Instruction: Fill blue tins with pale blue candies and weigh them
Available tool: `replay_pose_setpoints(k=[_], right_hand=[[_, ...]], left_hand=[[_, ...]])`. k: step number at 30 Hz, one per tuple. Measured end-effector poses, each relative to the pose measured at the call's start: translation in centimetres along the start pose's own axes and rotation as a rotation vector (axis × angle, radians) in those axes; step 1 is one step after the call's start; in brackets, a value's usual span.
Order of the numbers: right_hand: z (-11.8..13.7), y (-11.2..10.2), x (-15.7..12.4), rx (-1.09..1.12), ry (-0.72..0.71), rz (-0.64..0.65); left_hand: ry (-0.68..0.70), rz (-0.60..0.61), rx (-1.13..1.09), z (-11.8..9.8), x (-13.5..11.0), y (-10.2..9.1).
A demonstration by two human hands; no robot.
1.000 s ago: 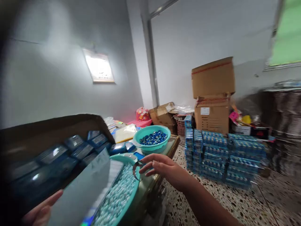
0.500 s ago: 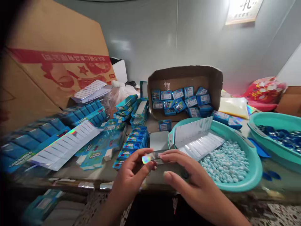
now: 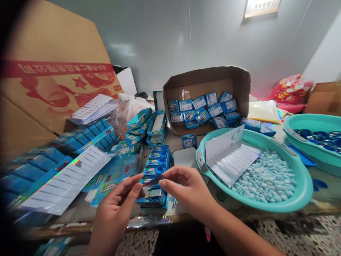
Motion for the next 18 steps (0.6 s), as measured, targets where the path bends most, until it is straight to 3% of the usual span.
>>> replay_pose_setpoints(k=[7, 10, 12, 15, 18], right_hand=[[-0.7, -0.4, 1.0, 0.239, 0.16, -0.129], [-0.8, -0.9, 1.0, 0.212, 0.173, -0.113], [-0.6, -1.1, 0.9, 0.08, 0.098, -0.096], [-0.1, -1.1, 0.6, -0.231, -0.083, -0.062], [0.7, -1.0, -0.1, -0.477, -0.267, -0.005]], left_hand=[[-0.046, 0.03, -0.047, 0.8, 1.1, -0.1], [0.015, -0.111, -0.085, 0.3, 0.9, -0.4], [0.15, -0.185, -0.027, -1.0, 0.7, -0.5], [0.424, -0.058, 0.164, -3.3, 0.6, 0.6], [0.533, 0.158, 0.235, -3.6, 0.7, 2.0]])
Point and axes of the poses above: each hand's wrist, its own x-axis towards the middle knuckle, its own y-axis out of the palm, z = x × y, the point moved 3 cm from there along x, towards the middle knuckle, and after that the axes turned 11 degrees about -z, right-handed, at the moved point
